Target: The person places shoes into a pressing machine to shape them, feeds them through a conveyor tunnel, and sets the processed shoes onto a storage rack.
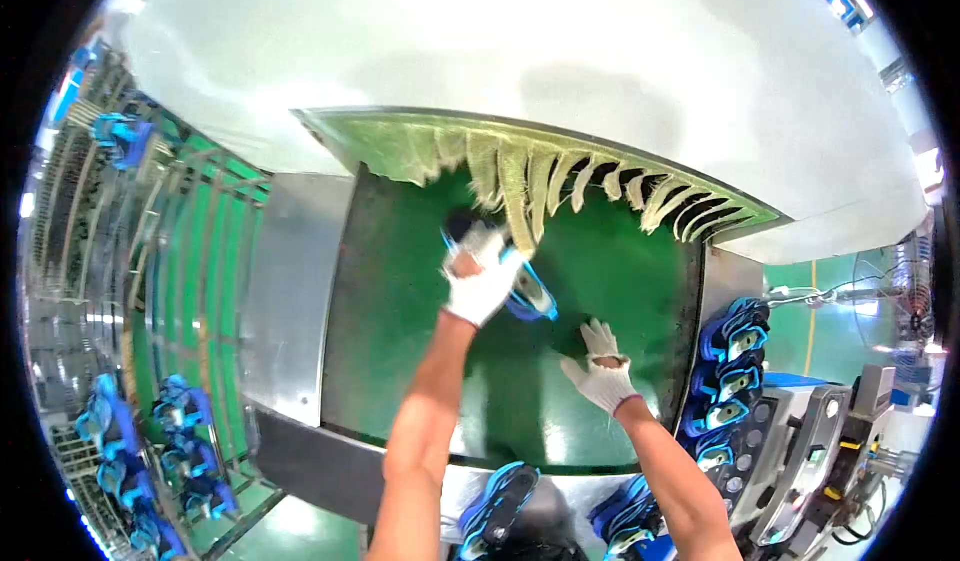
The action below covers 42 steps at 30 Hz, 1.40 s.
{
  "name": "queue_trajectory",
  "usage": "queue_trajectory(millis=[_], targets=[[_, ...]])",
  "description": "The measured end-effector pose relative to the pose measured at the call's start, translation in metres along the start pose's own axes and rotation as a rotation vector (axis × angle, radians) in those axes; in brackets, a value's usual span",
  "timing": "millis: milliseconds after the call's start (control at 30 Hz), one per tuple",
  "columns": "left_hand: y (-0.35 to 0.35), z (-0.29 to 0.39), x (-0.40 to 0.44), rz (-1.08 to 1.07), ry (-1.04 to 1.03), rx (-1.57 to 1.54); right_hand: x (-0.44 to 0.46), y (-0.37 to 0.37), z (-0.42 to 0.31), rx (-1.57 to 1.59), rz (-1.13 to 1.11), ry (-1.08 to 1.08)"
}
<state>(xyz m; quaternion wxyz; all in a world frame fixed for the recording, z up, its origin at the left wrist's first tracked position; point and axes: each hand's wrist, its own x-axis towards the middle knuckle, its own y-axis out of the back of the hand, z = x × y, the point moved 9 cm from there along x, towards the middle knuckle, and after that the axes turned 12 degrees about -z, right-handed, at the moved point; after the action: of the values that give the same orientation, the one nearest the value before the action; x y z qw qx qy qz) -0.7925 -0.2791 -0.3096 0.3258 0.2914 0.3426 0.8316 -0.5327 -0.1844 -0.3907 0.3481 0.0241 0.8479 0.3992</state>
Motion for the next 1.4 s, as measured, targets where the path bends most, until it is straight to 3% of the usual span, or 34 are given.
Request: queue_trajectory(millis=[100,133,200,267,333,400,433,467,500,533,567,633,667,733,767,800,867,900,1000,1133,1167,1200,1300,1367,1400], targets=[[0.004,0.051,-0.069,-0.129,0.052,-0.159,-0.081,-0.016,-0.015,0.327,-0.087,-0.183],[0.007,0.077,-0.091,-0.164,0.055,-0.166,-0.115,-0.024,-0.017,0.341,-0.090,-0.122],[-0.009,0.128,-0.134,-0.342,0.024,-0.176,-0.179,-0.036,-0.017,0.507,-0.052,-0.088],[-0.008,0.215,-0.169,-0.682,-0.006,-0.224,-0.247,-0.029,-0.021,0.540,0.008,-0.108],[-0.018,0.304,-0.210,-0.782,-0.240,-0.227,-0.304,-0.031,-0.020,0.910,0.057,-0.080],[-0.065,0.366,-0.284,-0.680,-0.600,-0.470,-0.355,-0.034,0.007,0.525,0.158,-0.059],[-0.038,0.421,-0.283,-0.746,-0.677,-0.364,-0.380,-0.035,0.022,0.334,0.219,-0.068],[-0.028,0.471,-0.291,-0.880,-0.736,-0.292,-0.426,-0.042,0.041,0.347,0.466,-0.053],[-0.020,0.513,-0.304,-0.879,-0.872,-0.330,-0.466,-0.023,0.041,0.387,0.559,-0.063],[-0.011,0.548,-0.317,-0.889,-1.006,-0.377,-0.487,-0.048,0.061,0.587,0.550,-0.109],[-0.017,0.585,-0.326,-1.031,-0.992,-0.582,-0.522,-0.062,0.085,0.631,0.660,-0.217],[0.006,0.652,-0.351,-1.032,-1.205,-0.670,-0.560,-0.112,0.112,0.888,0.483,-0.355],[0.020,0.688,-0.362,-1.020,-1.291,-0.753,-0.596,-0.115,0.118,1.178,0.488,-0.426],[0.031,0.743,-0.381,-0.950,-1.386,-0.632,-0.670,-0.091,0.098,1.828,1.197,0.064],[0.022,0.760,-0.385,-0.965,-1.331,-0.631,-0.701,-0.110,0.101,1.951,1.217,-0.085],[0.030,0.773,-0.382,-0.801,-1.396,-0.770,-0.728,-0.116,0.098,1.996,1.320,-0.076],[-0.005,0.806,-0.411,-0.944,-1.279,-0.819,-0.769,-0.151,0.103,2.137,1.476,0.017],[-0.026,0.824,-0.430,-1.051,-1.193,-0.866,-0.810,-0.149,0.099,2.118,1.595,-0.071],[-0.092,0.885,-0.507,-1.419,-0.962,-1.005,-0.873,-0.195,0.124,2.024,1.990,-0.057],[-0.198,0.969,-0.610,-1.604,-0.912,-0.891,-0.930,-0.252,0.144,2.005,2.260,-0.296],[-0.220,0.994,-0.626,-1.586,-0.920,-0.851,-0.938,-0.268,0.145,2.005,2.203,-0.354],[-0.240,1.020,-0.646,-1.569,-0.925,-0.819,-0.960,-0.266,0.141,2.008,2.287,-0.475],[-0.323,1.074,-0.676,-1.439,-0.871,-0.427,-0.961,-0.319,0.138,2.021,2.356,-0.508],[-0.370,1.096,-0.693,-1.385,-0.848,-0.230,-0.966,-0.320,0.133,1.971,2.560,-0.410],[-0.385,1.108,-0.699,-1.195,-0.932,-0.281,-0.967,-0.326,0.128,1.951,2.588,-0.453]])
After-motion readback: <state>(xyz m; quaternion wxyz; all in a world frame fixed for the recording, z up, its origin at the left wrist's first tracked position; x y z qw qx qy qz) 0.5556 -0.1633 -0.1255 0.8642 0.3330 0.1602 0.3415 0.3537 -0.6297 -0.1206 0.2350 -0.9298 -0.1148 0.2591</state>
